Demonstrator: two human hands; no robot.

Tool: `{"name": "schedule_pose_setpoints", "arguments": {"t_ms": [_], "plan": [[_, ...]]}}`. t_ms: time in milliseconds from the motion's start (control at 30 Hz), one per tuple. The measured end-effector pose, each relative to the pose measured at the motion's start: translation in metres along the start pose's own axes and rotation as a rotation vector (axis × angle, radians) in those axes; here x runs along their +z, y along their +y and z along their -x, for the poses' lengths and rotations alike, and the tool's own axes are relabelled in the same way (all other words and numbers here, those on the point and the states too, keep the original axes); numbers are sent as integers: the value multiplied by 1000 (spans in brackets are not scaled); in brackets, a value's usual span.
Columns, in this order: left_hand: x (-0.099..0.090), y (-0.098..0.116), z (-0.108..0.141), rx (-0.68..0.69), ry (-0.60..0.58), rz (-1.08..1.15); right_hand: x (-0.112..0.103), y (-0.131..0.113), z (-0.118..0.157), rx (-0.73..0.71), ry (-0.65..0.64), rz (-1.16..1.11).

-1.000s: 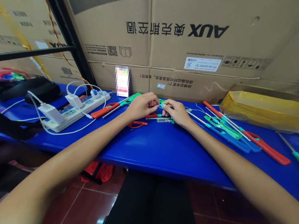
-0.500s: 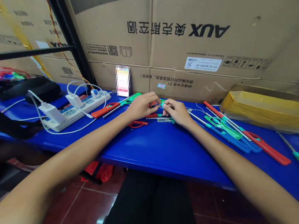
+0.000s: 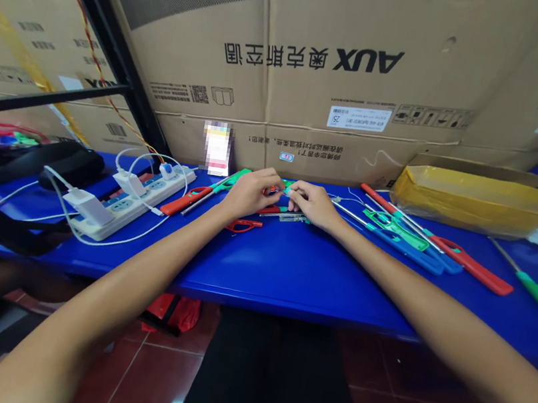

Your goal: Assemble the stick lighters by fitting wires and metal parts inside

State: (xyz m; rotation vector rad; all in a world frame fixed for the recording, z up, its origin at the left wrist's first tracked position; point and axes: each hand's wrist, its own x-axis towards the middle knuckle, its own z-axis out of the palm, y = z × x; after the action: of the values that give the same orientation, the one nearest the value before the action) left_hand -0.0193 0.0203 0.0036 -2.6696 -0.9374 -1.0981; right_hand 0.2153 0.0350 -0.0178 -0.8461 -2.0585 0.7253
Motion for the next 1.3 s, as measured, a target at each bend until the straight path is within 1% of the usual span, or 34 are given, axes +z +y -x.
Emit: {"name": "schedule_pose_setpoints", "arguments": {"t_ms": [267, 400, 733, 933, 1133, 1300], "plan": [[3, -1, 2, 23, 15, -9, -3, 0, -1, -19, -12, -12], [2, 0, 2, 0, 18, -42, -4, -2, -1, -15, -8, 6], [2, 0, 2, 31, -10, -45, -4, -5, 2, -26, -29, 68], [2, 1, 2, 22, -11, -39, -4, -7, 3, -34, -26, 74], [3, 2, 3, 5, -7, -34, -4, -5, 2, -39, -16, 57], [1, -1, 1, -18, -8, -48, -4, -2, 1, -37, 1, 40]]}}
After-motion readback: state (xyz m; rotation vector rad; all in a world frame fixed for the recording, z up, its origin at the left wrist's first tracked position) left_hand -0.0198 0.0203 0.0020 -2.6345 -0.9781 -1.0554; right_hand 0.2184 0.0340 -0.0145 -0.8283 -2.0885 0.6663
